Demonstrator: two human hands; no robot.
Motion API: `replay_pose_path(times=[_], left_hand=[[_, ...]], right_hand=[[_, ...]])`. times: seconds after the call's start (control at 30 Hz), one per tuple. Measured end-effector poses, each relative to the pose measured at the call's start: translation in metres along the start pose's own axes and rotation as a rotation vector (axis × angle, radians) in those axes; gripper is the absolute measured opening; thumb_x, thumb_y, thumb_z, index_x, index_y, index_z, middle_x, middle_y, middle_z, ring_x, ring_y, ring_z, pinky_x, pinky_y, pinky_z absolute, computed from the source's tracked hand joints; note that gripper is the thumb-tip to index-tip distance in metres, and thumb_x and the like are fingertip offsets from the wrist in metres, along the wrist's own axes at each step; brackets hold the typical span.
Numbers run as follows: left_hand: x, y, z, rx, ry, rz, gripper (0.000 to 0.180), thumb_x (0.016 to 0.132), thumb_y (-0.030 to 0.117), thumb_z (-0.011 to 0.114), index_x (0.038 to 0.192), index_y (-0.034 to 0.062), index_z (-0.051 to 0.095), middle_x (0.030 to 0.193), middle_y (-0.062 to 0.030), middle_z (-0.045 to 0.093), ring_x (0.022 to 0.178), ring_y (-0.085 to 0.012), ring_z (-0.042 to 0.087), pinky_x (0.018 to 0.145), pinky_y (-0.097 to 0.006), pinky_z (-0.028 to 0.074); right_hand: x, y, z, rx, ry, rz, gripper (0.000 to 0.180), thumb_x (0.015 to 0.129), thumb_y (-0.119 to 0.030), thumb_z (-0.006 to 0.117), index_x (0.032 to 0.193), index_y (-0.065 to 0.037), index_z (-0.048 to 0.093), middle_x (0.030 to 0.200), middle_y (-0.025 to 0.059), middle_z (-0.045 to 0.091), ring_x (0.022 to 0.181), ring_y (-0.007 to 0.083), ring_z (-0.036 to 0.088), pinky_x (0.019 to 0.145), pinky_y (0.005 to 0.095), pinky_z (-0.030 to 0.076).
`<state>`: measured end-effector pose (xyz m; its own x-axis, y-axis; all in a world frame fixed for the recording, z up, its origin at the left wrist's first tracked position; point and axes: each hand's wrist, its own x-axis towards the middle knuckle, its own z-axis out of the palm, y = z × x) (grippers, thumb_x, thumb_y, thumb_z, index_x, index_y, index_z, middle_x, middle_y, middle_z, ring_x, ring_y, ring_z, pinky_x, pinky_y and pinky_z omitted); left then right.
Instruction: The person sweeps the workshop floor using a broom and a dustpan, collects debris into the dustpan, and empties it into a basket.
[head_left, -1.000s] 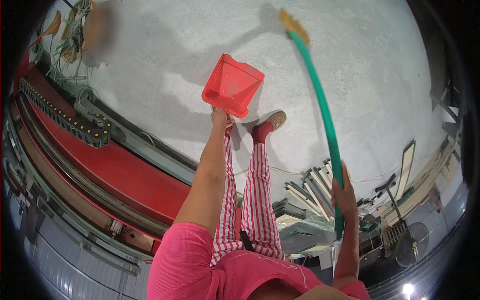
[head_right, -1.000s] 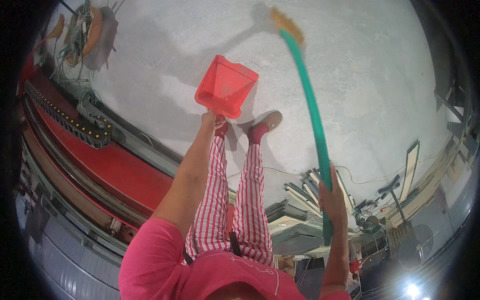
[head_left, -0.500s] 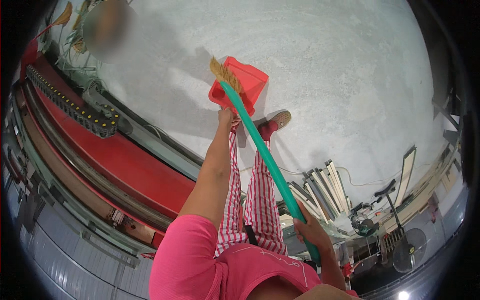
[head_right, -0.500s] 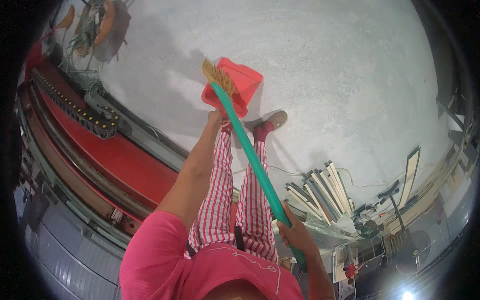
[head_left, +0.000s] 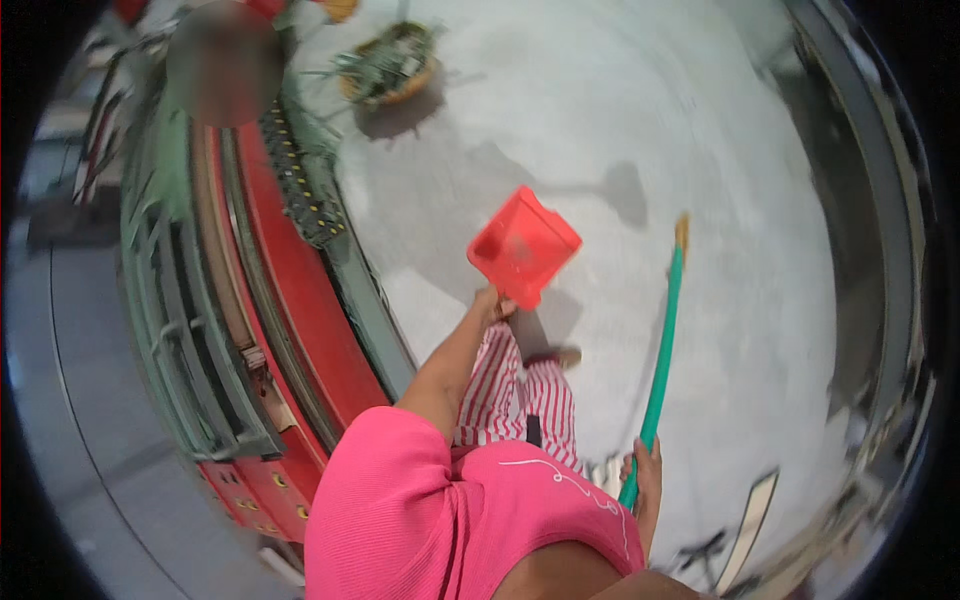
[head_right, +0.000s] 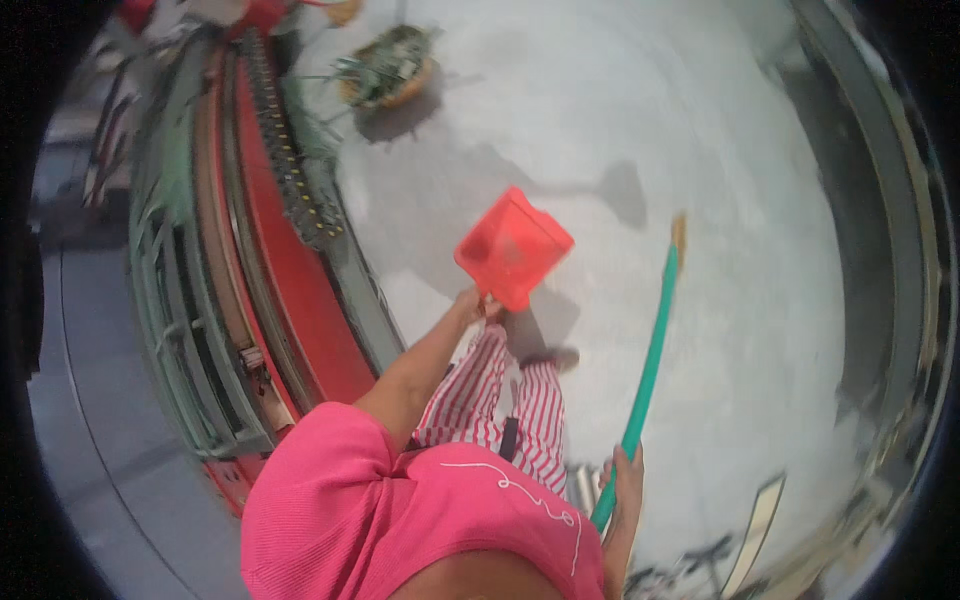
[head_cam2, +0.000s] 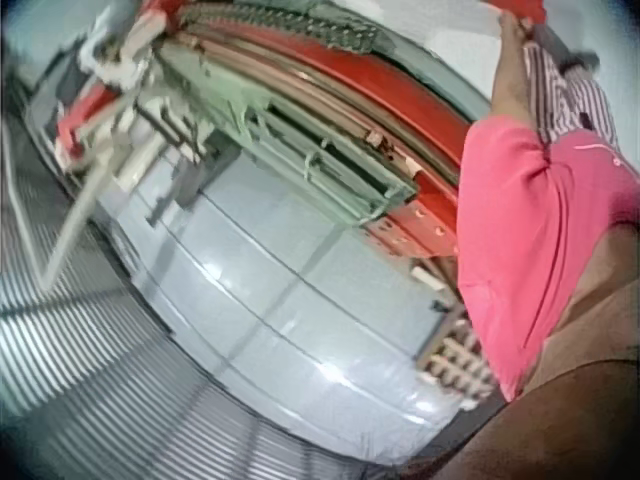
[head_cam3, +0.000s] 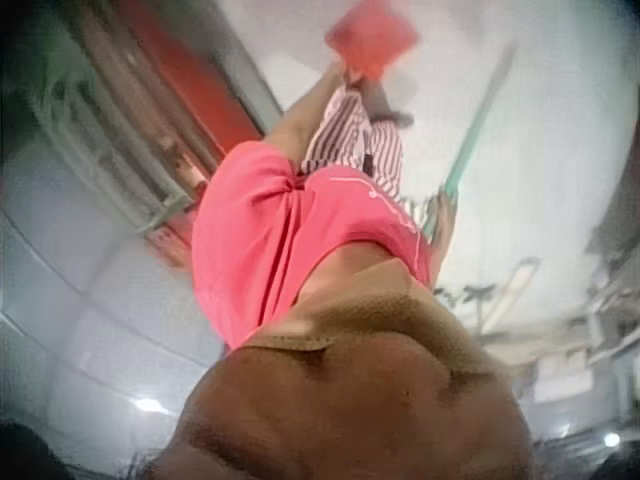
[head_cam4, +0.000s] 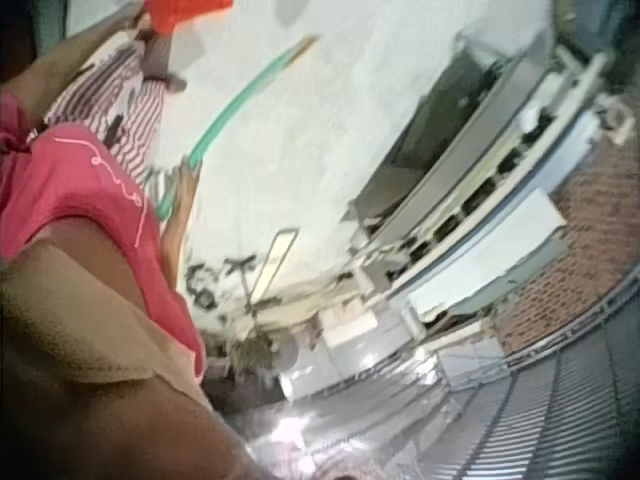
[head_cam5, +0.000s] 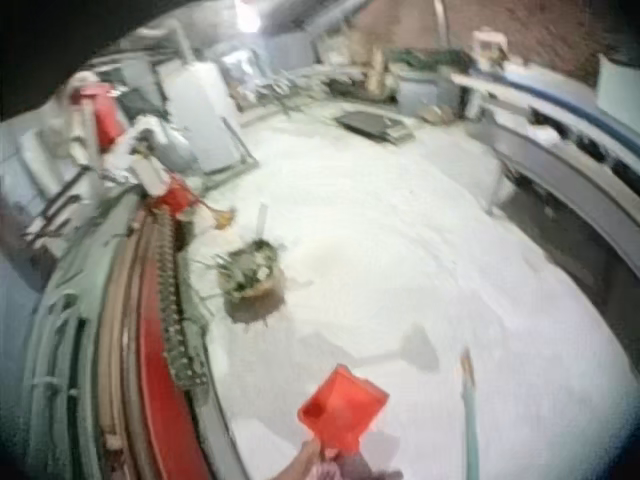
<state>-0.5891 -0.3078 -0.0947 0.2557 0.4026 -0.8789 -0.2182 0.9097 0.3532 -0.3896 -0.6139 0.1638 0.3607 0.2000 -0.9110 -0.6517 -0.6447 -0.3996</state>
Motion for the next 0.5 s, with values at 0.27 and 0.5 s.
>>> replay_pose_path(times=[0.27,0.5], left_hand=[[-0.024,0.078,-0.039,-0.19,-0.003,-0.052,0.025,0.077,0.017,0.038,0.095,-0.0005,0.042,0.083,-0.0178,0.051,0.066,-0.0276,0.055,0.051,-0.033,0.049],[0.006,0.214,-0.056,-0.406,0.113,-0.098,0.035,0.074,0.01,0.032,0.108,0.0016,0.032,0.1,-0.0225,0.041,0.082,-0.0368,0.05,0.07,-0.045,0.041]], right_hand=[[-0.01,-0.057,0.055,-0.249,-0.185,-0.1,0.023,0.077,-0.024,0.043,0.093,-0.01,0.036,0.053,0.0035,0.041,0.039,0.0099,0.039,0.034,0.0214,0.033],[0.025,-0.135,0.188,-0.681,-0.18,-0.29,0.039,0.075,-0.03,0.046,0.106,-0.007,0.039,0.059,0.0031,0.044,0.052,0.0098,0.042,0.046,0.0259,0.034]])
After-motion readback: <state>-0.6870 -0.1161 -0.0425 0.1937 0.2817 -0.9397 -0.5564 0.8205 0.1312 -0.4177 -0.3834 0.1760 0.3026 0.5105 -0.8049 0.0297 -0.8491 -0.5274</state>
